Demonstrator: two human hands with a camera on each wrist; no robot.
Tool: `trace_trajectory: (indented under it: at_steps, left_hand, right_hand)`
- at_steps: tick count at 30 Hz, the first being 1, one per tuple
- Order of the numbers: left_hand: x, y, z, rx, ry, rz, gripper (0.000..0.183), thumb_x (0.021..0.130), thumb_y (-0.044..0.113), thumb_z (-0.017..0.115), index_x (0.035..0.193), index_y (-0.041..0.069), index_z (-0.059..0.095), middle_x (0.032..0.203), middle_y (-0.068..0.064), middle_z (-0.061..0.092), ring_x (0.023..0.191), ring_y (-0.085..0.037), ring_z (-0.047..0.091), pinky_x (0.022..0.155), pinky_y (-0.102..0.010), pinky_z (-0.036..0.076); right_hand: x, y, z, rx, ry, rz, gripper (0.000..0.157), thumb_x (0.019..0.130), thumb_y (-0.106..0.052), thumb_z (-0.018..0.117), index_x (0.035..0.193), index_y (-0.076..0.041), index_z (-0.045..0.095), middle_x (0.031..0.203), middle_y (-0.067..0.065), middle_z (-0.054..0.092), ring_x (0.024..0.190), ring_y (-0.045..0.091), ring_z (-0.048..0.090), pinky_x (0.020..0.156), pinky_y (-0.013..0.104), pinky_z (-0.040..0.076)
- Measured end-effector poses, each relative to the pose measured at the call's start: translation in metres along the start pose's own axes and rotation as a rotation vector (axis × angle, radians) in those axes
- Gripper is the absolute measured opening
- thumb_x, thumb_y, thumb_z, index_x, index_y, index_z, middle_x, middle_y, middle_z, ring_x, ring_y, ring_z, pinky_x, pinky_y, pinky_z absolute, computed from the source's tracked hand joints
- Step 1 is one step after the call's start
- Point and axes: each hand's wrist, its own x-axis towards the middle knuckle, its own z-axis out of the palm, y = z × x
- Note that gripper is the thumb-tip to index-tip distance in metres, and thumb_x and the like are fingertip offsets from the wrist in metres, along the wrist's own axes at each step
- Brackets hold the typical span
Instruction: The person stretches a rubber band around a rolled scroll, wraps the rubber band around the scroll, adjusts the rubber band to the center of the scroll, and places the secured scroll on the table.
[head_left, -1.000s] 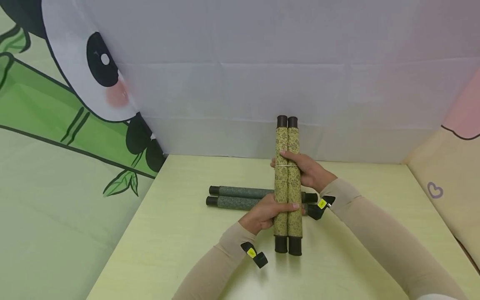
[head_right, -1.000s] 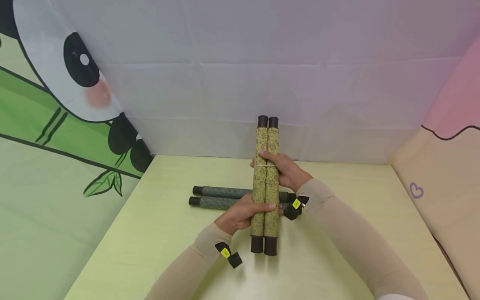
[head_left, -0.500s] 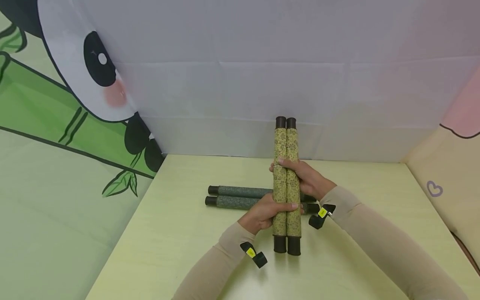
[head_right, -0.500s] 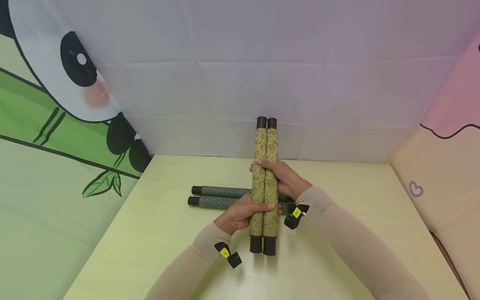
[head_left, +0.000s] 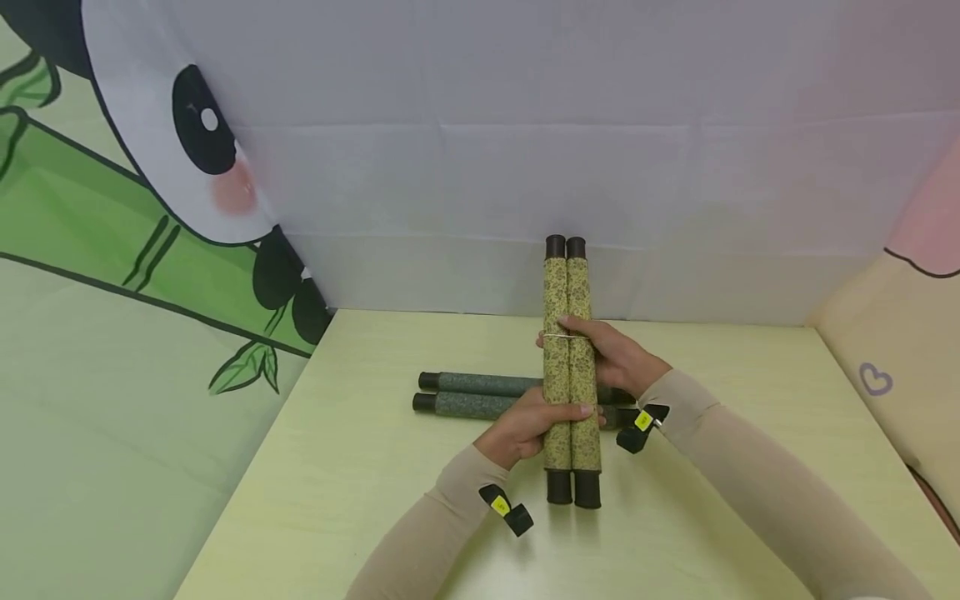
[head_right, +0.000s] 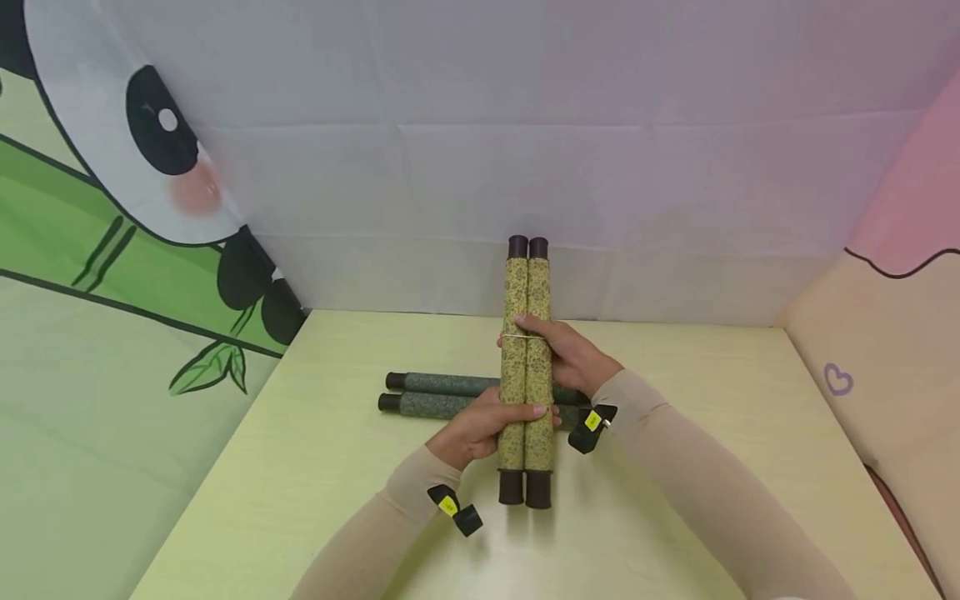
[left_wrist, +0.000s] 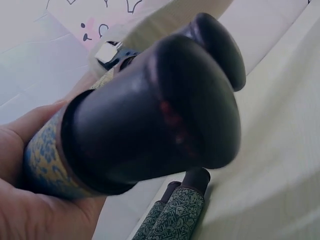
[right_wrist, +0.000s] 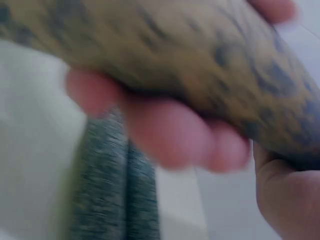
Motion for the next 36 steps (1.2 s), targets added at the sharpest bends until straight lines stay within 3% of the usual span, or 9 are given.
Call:
trace_trajectory:
  at_steps: [5,9,17,26,30,36]
  left_hand:
    - [0.0,-0.002,0.003,0.019,0.01,-0.028,0.038,0.096,0.003,0.066,0.131,-0.008,0.055,0.104,-0.014,0.071,0.103,-0.032,0.069,0.086,-0.038,0.058]
    - [0.0,-0.001,0.005,0.012,0.016,-0.044,0.038,0.097,0.002,0.065,0.133,-0.005,0.054,0.106,-0.014,0.071,0.111,-0.037,0.066,0.087,-0.039,0.057]
    - [0.001,0.0,0.008,0.009,0.023,-0.013,0.036,0.097,0.001,0.065,0.131,-0.005,0.055,0.104,-0.013,0.07,0.097,-0.025,0.071,0.087,-0.04,0.057]
    - [-0.001,-0.002,0.005,0.026,0.026,-0.016,0.049,0.097,0.003,0.066,0.142,-0.006,0.049,0.105,-0.012,0.071,0.097,-0.024,0.07,0.085,-0.036,0.057]
    - [-0.001,-0.003,0.004,0.022,0.034,-0.022,0.042,0.096,0.002,0.067,0.137,-0.001,0.054,0.106,-0.013,0.07,0.099,-0.026,0.07,0.087,-0.038,0.057]
    - [-0.002,-0.007,0.002,0.019,0.02,-0.022,0.05,0.097,0.002,0.066,0.142,-0.01,0.047,0.105,-0.012,0.07,0.096,-0.022,0.071,0.085,-0.036,0.057]
  right_hand:
    - [0.003,-0.014,-0.003,0.015,-0.008,-0.055,0.058,0.107,-0.032,0.054,0.152,-0.009,0.026,0.125,0.012,0.06,0.106,0.022,0.065,0.083,0.04,0.056]
    - [0.004,-0.013,-0.002,-0.018,-0.003,-0.033,0.058,0.107,-0.026,0.055,0.152,-0.007,0.024,0.119,0.009,0.064,0.107,0.02,0.067,0.084,0.04,0.056]
    - [-0.002,0.0,0.002,-0.05,0.028,-0.039,0.052,0.105,-0.017,0.059,0.147,-0.008,0.03,0.12,0.008,0.065,0.111,0.021,0.067,0.089,0.041,0.055]
    - [-0.008,0.014,0.001,-0.021,0.022,-0.019,0.052,0.104,-0.013,0.059,0.146,-0.007,0.03,0.119,0.01,0.065,0.113,0.022,0.067,0.088,0.039,0.056]
    - [-0.008,0.015,0.001,-0.017,0.016,-0.012,0.053,0.104,-0.013,0.06,0.146,-0.006,0.03,0.12,0.01,0.064,0.113,0.022,0.067,0.089,0.04,0.056]
    - [-0.01,0.019,-0.002,-0.018,-0.006,-0.001,0.055,0.104,-0.013,0.059,0.149,-0.004,0.028,0.125,0.013,0.062,0.116,0.024,0.065,0.094,0.041,0.054]
